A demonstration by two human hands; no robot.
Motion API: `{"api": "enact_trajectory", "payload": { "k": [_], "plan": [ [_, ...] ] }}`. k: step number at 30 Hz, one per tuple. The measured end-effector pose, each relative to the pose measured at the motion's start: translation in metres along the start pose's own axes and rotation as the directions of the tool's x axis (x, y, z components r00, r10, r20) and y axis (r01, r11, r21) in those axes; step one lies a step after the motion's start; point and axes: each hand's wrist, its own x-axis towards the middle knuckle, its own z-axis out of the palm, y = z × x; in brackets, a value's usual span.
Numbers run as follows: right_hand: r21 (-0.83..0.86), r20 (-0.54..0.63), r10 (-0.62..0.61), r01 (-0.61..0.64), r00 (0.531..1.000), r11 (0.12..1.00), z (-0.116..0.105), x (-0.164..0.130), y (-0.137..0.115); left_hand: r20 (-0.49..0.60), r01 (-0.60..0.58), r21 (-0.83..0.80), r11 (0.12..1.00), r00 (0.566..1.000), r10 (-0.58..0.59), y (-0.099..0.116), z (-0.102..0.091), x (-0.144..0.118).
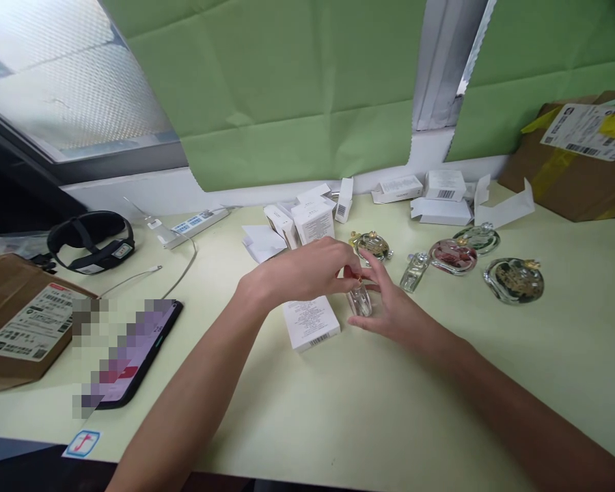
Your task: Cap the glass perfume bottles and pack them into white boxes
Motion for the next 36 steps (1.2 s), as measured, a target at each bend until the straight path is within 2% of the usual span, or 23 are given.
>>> {"api": "enact_trajectory", "payload": {
  "k": [7, 13, 18, 21, 29, 36],
  "plan": [
    [-0.060, -0.014, -0.104, 0.103, 0.994, 0.993, 0.003, 0.003, 0.007, -0.031, 0.069, 0.042, 0.997, 0.997, -0.068, -0.004, 0.001, -0.002],
    [-0.096, -0.033, -0.148, 0.144, 0.988, 0.985, 0.003, 0.002, 0.011, -0.014, 0.045, 0.039, 0.998, 0.999, -0.044, -0.006, 0.003, 0.000],
    [-0.100, -0.059, -0.280, 0.274, 0.958, 0.957, 0.003, 0.003, 0.013, -0.014, 0.088, 0.033, 0.996, 0.996, -0.087, -0.007, 0.003, 0.000],
    [-0.129, -0.025, -0.327, 0.321, 0.945, 0.938, 0.002, 0.004, 0.014, -0.006, 0.103, 0.048, 0.993, 0.995, -0.103, -0.007, 0.003, 0.001],
    [-0.128, -0.017, -0.193, 0.189, 0.981, 0.974, -0.003, 0.001, 0.011, 0.003, 0.102, 0.079, 0.992, 0.995, -0.103, -0.011, 0.001, -0.002],
    [-0.226, 0.012, -0.135, 0.134, 0.991, 0.965, -0.010, -0.001, 0.000, -0.009, 0.082, 0.050, 0.995, 0.997, -0.082, -0.015, -0.010, -0.008]
  ]
}}
